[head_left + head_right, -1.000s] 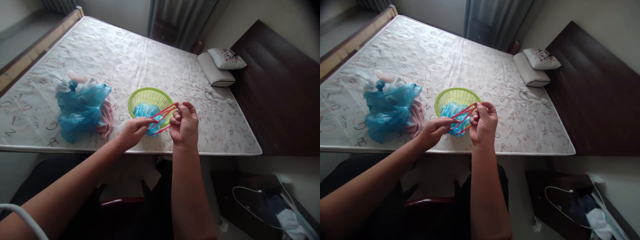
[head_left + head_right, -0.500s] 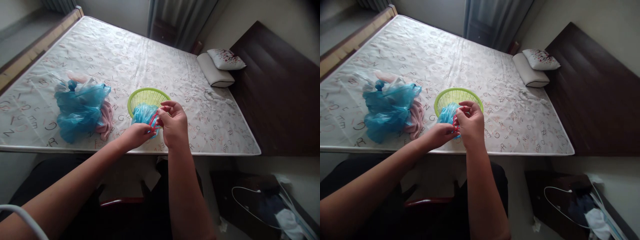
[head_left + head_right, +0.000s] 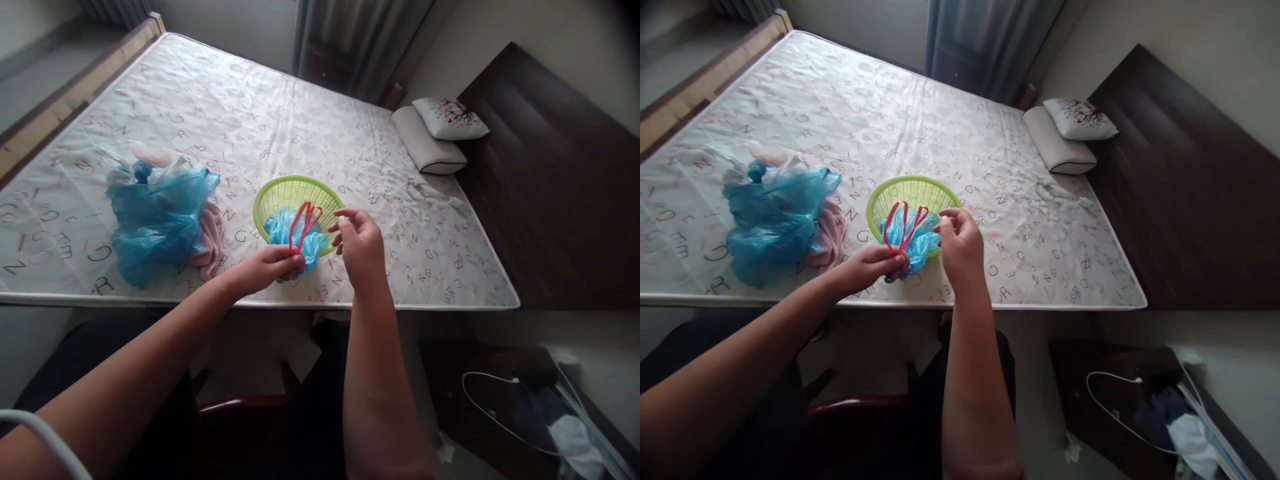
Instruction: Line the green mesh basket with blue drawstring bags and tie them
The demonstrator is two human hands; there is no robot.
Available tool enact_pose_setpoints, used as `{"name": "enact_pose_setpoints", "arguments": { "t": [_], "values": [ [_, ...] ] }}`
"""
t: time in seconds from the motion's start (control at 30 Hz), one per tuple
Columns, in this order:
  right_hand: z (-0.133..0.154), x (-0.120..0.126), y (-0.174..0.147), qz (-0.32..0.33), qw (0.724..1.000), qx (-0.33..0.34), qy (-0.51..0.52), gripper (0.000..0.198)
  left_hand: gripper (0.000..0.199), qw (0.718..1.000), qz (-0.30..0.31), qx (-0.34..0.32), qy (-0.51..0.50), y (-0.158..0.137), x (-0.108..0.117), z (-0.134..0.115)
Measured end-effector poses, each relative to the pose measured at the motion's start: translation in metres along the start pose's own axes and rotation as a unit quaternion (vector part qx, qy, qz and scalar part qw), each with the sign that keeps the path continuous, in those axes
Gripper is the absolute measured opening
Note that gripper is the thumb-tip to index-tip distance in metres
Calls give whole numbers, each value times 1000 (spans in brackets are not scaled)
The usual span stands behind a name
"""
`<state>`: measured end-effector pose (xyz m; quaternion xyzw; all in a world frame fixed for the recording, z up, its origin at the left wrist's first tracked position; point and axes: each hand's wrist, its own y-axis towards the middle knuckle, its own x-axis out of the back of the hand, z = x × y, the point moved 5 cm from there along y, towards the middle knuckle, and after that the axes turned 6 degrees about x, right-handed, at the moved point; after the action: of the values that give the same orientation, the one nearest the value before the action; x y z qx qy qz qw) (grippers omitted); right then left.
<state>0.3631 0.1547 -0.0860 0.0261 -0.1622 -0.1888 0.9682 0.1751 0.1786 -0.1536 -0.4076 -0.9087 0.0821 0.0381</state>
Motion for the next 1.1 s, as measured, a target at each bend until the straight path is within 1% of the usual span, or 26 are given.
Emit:
{"name": "enact_pose_setpoints", "arguments": {
  "t": [0.03, 0.1, 0.13, 0.2, 0.23, 0.27, 0.33, 0.4, 0.43, 0.6, 0.67, 0.73, 0.83, 0.93, 1.03, 1.1],
  "values": [
    [1, -7, -1, 50, 999, 2, 11, 26, 44, 1000, 6, -7, -7, 1, 0, -1],
    [1, -18, -4, 137, 990, 15, 10, 38, 45, 1000, 16, -12, -7, 1, 0, -2],
    [1, -22, -6, 168, 985, 28, -3, 46, 46, 1000, 20, -11, -6, 1, 0, -1],
    [0, -27, -7, 202, 976, 65, -48, 56, 47, 1000, 30, -8, -2, 2, 0, -1],
    [-1, -28, -6, 211, 971, 86, -73, 57, 47, 999, 34, -8, -3, 2, 0, -1],
    [-2, -29, -6, 218, 966, 104, -95, 55, 48, 999, 36, -7, -6, 2, 0, 0],
    [-3, -28, -5, 225, 957, 129, -129, 38, 50, 999, 24, -7, -23, 2, 2, 0],
    [-3, -23, -4, 218, 955, 138, -148, 17, 50, 999, -15, -6, -44, 3, 6, 0],
    [-1, -20, -4, 213, 955, 139, -151, 12, 49, 998, -39, -5, -55, 3, 9, 1],
    [9, -7, -4, 184, 963, 146, -133, 27, 46, 981, -158, 2, -110, 4, 24, 6],
    [11, -6, -4, 182, 962, 153, -132, 28, 46, 972, -186, 24, -142, 5, 28, 11],
    [13, -8, -5, 200, 959, 156, -129, 29, 47, 960, -198, 48, -192, 6, 29, 17],
    [15, -16, -8, 250, 947, 148, -135, 37, 47, 940, -204, 63, -266, 6, 30, 21],
    [11, -28, -15, 333, 929, 93, -136, 37, 47, 925, -191, 73, -321, 5, 29, 21],
    [4, -41, -23, 403, 903, 45, -142, 34, 45, 919, -163, 72, -352, 5, 29, 20],
    [-1, -46, -25, 422, 893, 34, -150, 31, 42, 920, -147, 65, -358, 5, 29, 18]
  ]
}}
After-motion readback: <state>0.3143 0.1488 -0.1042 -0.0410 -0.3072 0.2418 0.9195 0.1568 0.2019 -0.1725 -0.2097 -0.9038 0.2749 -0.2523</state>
